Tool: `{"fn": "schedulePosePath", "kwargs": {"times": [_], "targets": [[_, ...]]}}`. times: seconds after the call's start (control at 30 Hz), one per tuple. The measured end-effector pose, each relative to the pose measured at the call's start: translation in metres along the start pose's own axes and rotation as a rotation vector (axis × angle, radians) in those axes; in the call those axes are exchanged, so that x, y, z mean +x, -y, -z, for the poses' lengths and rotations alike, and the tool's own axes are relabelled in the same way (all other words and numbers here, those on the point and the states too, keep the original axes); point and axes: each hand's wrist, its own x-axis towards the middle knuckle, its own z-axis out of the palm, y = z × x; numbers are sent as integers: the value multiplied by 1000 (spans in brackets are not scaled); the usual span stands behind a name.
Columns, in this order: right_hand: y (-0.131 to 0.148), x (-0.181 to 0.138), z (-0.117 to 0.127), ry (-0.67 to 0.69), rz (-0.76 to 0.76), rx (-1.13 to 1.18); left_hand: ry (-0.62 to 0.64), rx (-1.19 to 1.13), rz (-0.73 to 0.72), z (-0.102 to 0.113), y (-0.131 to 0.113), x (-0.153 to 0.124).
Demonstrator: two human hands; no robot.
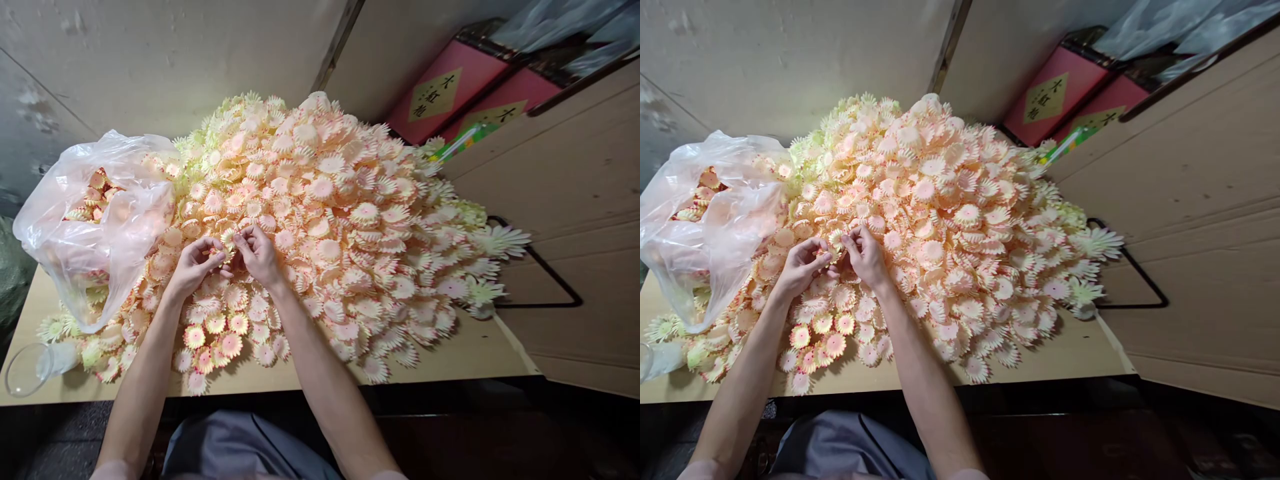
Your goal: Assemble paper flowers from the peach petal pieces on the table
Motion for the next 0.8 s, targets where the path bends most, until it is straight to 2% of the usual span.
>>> {"fn": "schedulePosePath", "kwargs": {"times": [0.23, 0.43, 0.53, 0.67, 0.8], "targets": [[13, -3, -2, 56, -22, 44, -57, 71, -74, -1, 2, -1], [5, -4, -1, 63, 2, -4, -44, 175, -61, -5, 4, -2], [3, -3, 0, 52, 4, 38, -64, 160, -71, -6, 3, -4], [10, -3, 2, 117, 25, 48, -119, 142, -72, -6, 1, -4], [14, -4, 3, 141, 52, 44, -110, 119, -60, -6, 1, -3]]}}
